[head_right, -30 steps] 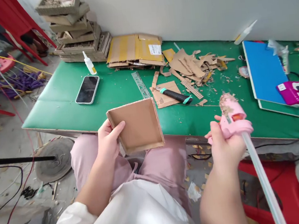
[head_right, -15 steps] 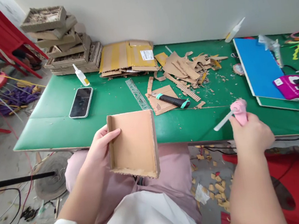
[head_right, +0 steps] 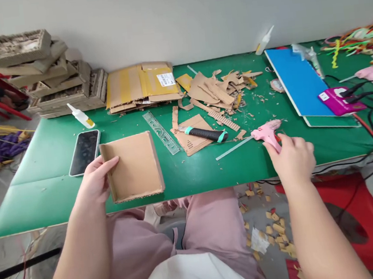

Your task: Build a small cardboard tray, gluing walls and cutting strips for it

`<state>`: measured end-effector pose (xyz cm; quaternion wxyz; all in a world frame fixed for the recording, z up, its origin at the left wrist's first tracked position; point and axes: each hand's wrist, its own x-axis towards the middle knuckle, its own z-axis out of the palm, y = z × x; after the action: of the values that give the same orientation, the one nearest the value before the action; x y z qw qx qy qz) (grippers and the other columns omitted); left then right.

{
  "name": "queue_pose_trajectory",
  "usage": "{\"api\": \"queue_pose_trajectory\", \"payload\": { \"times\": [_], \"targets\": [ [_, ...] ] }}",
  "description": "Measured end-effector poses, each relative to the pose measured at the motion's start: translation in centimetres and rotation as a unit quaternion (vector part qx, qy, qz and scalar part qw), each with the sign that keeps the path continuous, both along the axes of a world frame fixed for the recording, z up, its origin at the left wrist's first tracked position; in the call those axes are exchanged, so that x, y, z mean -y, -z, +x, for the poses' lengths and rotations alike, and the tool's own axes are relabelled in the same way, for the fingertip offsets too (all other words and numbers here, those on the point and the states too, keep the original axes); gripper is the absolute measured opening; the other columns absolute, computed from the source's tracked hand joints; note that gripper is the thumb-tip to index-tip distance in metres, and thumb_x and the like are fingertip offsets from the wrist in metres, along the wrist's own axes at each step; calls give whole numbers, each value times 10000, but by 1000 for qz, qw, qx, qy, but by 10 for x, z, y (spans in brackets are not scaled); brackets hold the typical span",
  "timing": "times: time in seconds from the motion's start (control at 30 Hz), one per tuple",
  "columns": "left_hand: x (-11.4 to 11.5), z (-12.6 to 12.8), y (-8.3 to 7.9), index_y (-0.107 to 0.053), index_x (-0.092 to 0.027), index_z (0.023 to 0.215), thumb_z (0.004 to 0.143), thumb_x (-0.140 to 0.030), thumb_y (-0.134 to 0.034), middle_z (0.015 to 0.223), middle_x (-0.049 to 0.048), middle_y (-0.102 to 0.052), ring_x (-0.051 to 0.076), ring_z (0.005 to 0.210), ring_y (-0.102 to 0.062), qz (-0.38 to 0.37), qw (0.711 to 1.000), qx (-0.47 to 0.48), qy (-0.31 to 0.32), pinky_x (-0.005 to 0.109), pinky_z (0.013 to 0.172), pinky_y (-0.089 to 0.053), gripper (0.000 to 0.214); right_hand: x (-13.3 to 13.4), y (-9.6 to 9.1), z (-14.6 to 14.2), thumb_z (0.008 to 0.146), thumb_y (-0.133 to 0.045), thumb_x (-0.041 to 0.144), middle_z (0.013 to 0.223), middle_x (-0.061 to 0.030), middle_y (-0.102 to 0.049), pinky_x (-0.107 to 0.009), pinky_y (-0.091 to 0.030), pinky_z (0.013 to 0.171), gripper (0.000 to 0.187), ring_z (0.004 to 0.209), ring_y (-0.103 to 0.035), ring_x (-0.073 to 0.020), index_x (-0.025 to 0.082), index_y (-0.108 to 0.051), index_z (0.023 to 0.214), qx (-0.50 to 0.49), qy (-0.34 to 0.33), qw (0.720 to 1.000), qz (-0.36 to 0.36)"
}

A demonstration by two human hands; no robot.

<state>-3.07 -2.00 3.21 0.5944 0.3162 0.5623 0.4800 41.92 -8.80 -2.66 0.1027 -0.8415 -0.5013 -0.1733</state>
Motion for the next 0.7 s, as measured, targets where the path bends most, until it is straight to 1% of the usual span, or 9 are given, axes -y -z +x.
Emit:
{"api": "queue_pose_trajectory", "payload": {
  "times": [0.1, 0.17, 0.23, 0.27, 0.3, 0.37, 0.47, 0.57, 0.7],
  "targets": [
    [-3, -7, -1, -665, -175, 782, 485, -313, -838, 671, 3, -702, 156, 565, -648, 16, 999, 4, -44, 234, 518, -532, 370, -8, -18, -24, 800, -573, 431, 928, -239, -679, -436, -403, 797, 384, 920, -583, -345, 121, -704, 983, -5, -16, 993, 121],
    [-4, -9, -2, -663, -175, 775, 492, -311, -833, 673, 7, -702, 163, 570, -651, 22, 998, 4, -53, 242, 516, -536, 357, -23, -33, -60, 860, -510, 387, 950, -186, -698, -418, -415, 879, 315, 948, -601, -296, 156, -691, 973, -42, -114, 981, 151],
    [-5, -9, -1, -665, -174, 789, 508, -315, -825, 696, 14, -709, 180, 604, -667, 27, 999, 4, -46, 260, 542, -548, 352, -44, -43, -110, 892, -477, 361, 851, -122, -707, -389, -447, 844, 281, 843, -619, -245, 183, -693, 917, -107, -222, 955, 166],
    [-5, -9, -1, -667, -176, 802, 519, -316, -820, 713, 15, -714, 183, 619, -672, 33, 998, 4, -47, 266, 557, -552, 351, -56, -45, -135, 899, -470, 357, 870, -108, -708, -370, -464, 821, 280, 851, -620, -233, 190, -695, 916, -143, -280, 939, 137],
    [-5, -10, 0, -670, -180, 817, 528, -316, -815, 730, 12, -717, 181, 628, -674, 41, 998, 3, -55, 268, 569, -554, 350, -69, -45, -159, 905, -467, 348, 894, -102, -708, -357, -474, 818, 279, 865, -620, -224, 192, -698, 926, -170, -335, 923, 80],
    [-4, -13, 1, -673, -189, 840, 544, -315, -804, 751, 5, -721, 171, 634, -672, 58, 995, 1, -82, 265, 585, -556, 347, -92, -39, -196, 904, -476, 304, 936, -96, -704, -358, -468, 866, 249, 924, -608, -228, 198, -700, 936, -178, -399, 899, -39],
    [-4, -18, 4, -673, -186, 846, 543, -318, -801, 752, 11, -724, 177, 645, -676, 67, 992, 15, -107, 277, 609, -561, 355, -118, -29, -214, 871, -538, 293, 949, -108, -691, -390, -460, 875, 201, 961, -585, -263, 191, -702, 927, -168, -390, 903, -67],
    [-4, -22, 6, -674, -174, 839, 543, -314, -812, 751, 19, -726, 188, 672, -685, 59, 995, 27, -78, 282, 623, -560, 355, -133, -28, -201, 862, -553, 345, 961, -139, -681, -428, -448, 870, 250, 974, -573, -294, 161, -691, 959, -160, -343, 923, -73],
    [-6, -22, 9, -678, -166, 847, 549, -307, -821, 759, 18, -726, 183, 691, -687, 58, 996, 33, -55, 270, 628, -553, 360, -156, -30, -193, 853, -551, 438, 922, -132, -686, -386, -467, 801, 390, 930, -603, -278, 141, -643, 1088, -170, -296, 934, -104]
  ]
}}
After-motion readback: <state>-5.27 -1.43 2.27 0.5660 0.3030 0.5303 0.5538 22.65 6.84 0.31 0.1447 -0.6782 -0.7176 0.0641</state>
